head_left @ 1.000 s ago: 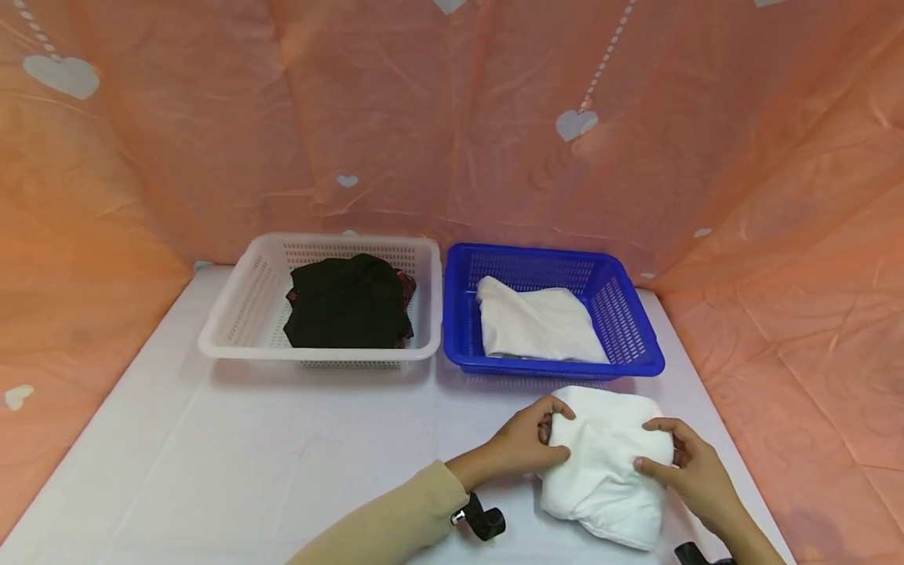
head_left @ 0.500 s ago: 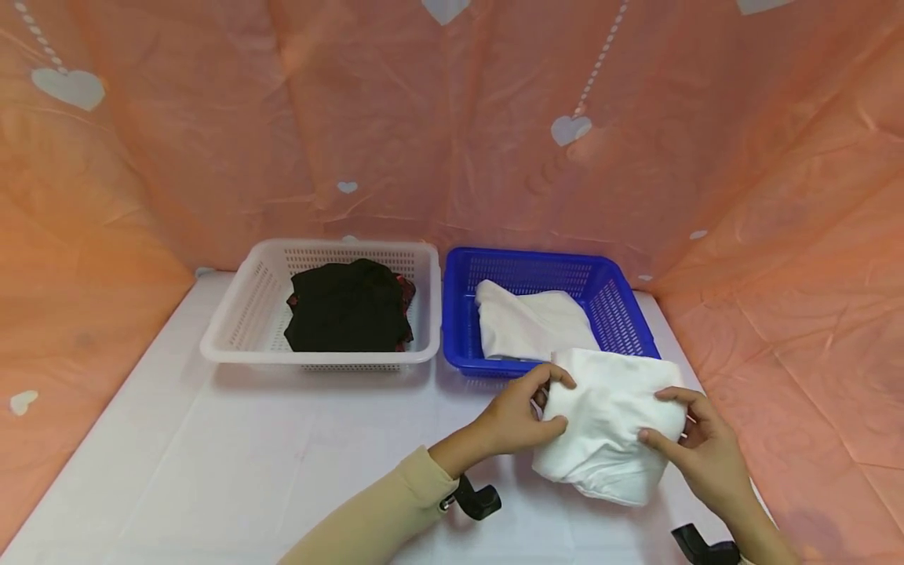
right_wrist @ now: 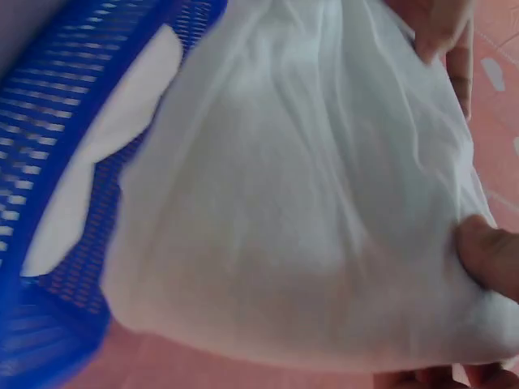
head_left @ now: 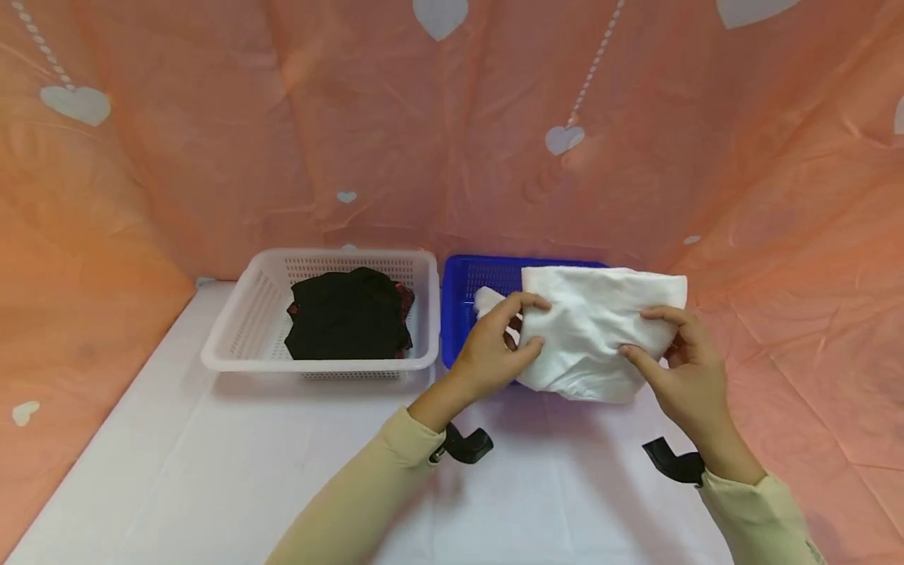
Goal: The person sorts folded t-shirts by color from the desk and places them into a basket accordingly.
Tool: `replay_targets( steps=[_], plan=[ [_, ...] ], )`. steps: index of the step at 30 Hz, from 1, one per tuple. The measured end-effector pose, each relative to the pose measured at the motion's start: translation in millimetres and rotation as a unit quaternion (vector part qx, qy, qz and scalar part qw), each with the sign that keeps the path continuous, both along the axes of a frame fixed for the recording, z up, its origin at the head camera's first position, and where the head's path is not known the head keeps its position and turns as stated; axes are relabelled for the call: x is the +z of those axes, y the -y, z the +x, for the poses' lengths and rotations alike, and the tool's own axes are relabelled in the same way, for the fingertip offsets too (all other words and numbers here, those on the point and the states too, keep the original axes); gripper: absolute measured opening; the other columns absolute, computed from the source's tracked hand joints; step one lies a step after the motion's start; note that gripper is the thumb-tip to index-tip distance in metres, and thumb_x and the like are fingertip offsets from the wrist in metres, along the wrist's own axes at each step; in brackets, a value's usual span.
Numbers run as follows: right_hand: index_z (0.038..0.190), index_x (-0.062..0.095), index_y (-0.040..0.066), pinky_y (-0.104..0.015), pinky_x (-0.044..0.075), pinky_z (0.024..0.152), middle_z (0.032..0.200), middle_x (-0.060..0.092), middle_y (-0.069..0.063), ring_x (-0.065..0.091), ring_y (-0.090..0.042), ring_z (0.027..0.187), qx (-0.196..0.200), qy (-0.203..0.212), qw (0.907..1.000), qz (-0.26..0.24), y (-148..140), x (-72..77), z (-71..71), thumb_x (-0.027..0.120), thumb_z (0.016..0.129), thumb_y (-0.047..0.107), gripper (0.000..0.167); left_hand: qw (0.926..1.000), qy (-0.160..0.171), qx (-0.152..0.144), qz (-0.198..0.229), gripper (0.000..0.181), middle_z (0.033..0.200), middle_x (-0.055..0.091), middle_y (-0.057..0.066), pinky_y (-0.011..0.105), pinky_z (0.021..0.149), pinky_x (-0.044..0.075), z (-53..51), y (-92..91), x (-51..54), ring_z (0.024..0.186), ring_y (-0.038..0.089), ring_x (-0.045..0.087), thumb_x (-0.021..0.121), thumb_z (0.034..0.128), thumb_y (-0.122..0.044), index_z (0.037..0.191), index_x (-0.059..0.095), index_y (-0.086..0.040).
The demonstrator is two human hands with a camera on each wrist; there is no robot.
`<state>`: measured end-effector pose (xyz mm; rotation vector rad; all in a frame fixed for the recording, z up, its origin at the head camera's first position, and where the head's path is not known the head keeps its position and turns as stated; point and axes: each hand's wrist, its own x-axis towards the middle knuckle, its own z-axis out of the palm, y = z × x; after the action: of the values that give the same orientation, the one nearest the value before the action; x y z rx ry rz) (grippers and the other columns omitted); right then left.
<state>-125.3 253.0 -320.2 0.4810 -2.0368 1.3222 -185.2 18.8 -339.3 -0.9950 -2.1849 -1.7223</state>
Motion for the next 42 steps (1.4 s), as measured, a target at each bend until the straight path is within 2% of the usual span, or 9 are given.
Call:
replay_targets(
  steps=[4,8,13,17,23,28,33,37,42],
  plan=[
    [0.107,0.056,-0.017,-0.010,0.046,0.066,0.105,0.056,0.002,0.055,-0.008,0.083,0.008,-0.057,0.9979,-0.029,13.5,6.9,-20.6,0.068,0.061,-0.031,0.050,0.9992,-0.018,0.035,0.008,0.039,0.111,0.061,0.004,0.022,0.059,0.047,-16.0,6.0,12.6,0.077,0.015,0.057,0.067,0.0833,-0.002,0.119,0.058,-0.014],
    [0.104,0.056,-0.018,-0.011,0.046,0.071,0.104,0.055,0.007,0.055,-0.006,0.086,0.017,-0.069,0.9964,-0.046,22.3,1.9,-43.3,0.068,0.062,-0.031,0.046,0.9976,-0.010,0.068,0.002,0.039,0.118,0.061,0.002,0.023,0.059,0.046,-27.1,11.9,12.2,0.080,0.015,0.058,0.066,0.0841,-0.002,0.120,0.059,-0.016],
    [0.105,0.058,-0.014,-0.009,0.041,0.063,0.102,0.053,0.012,0.051,-0.003,0.079,-0.003,-0.029,0.9988,-0.040,27.0,-12.5,-62.1,0.070,0.066,-0.026,0.042,0.9943,0.003,0.104,-0.024,0.040,0.117,0.062,0.004,0.020,0.055,0.044,-36.1,14.1,-2.7,0.082,0.019,0.061,0.067,0.0822,-0.002,0.119,0.059,-0.015],
    [0.108,0.061,-0.008,-0.008,0.040,0.060,0.100,0.052,0.012,0.050,-0.001,0.075,-0.039,0.032,0.9984,-0.027,29.4,-23.2,-69.3,0.073,0.070,-0.017,0.041,0.9908,0.015,0.123,-0.053,0.040,0.119,0.063,0.006,0.023,0.064,0.047,-44.0,12.1,-19.0,0.084,0.021,0.062,0.068,0.0818,-0.003,0.120,0.059,-0.014],
    [0.116,0.061,0.002,-0.008,0.045,0.066,0.112,0.056,-0.002,0.054,0.000,0.083,-0.042,0.119,0.9919,-0.014,16.9,-51.8,-89.0,0.075,0.076,-0.007,0.044,0.9821,0.064,0.137,-0.112,0.044,0.106,0.063,0.006,0.028,0.070,0.048,-53.2,7.2,-41.3,0.083,0.019,0.060,0.067,0.0835,-0.006,0.125,0.056,-0.018],
    [0.119,0.061,0.006,-0.010,0.042,0.061,0.112,0.059,-0.014,0.051,-0.001,0.073,-0.056,0.159,0.9848,0.041,10.4,-68.0,-96.0,0.076,0.077,-0.002,0.045,0.9720,0.087,0.136,-0.171,0.053,0.095,0.060,0.007,0.030,0.070,0.046,-56.3,5.7,-57.8,0.082,0.018,0.055,0.068,0.0825,-0.006,0.132,0.053,-0.019],
    [0.124,0.059,0.010,-0.014,0.044,0.063,0.117,0.060,-0.014,0.054,-0.012,0.076,-0.056,0.200,0.9754,0.075,6.4,-75.9,-102.2,0.073,0.080,0.001,0.047,0.9584,0.108,0.136,-0.227,0.064,0.130,0.058,0.008,0.040,0.097,0.047,-59.3,4.1,-65.5,0.114,0.025,0.058,0.070,0.0810,-0.009,0.140,0.047,-0.019],
    [0.130,0.056,0.014,-0.024,0.044,0.070,0.133,0.054,-0.014,0.058,-0.026,0.089,-0.053,0.245,0.9608,0.118,3.7,-75.8,-111.4,0.070,0.085,0.006,0.048,0.9421,0.142,0.140,-0.270,0.071,0.145,0.049,0.006,0.042,0.105,0.042,-65.0,0.8,-66.5,0.127,0.026,0.051,0.070,0.0806,-0.010,0.144,0.040,-0.021],
    [0.134,0.053,0.015,-0.030,0.042,0.069,0.132,0.052,-0.019,0.057,-0.032,0.090,-0.047,0.295,0.9421,0.153,0.7,-77.4,-124.0,0.068,0.087,0.010,0.050,0.9191,0.184,0.152,-0.313,0.070,0.144,0.050,0.004,0.043,0.104,0.043,-69.5,-5.6,-67.0,0.125,0.026,0.053,0.068,0.0839,-0.014,0.146,0.037,-0.024]
  ],
)
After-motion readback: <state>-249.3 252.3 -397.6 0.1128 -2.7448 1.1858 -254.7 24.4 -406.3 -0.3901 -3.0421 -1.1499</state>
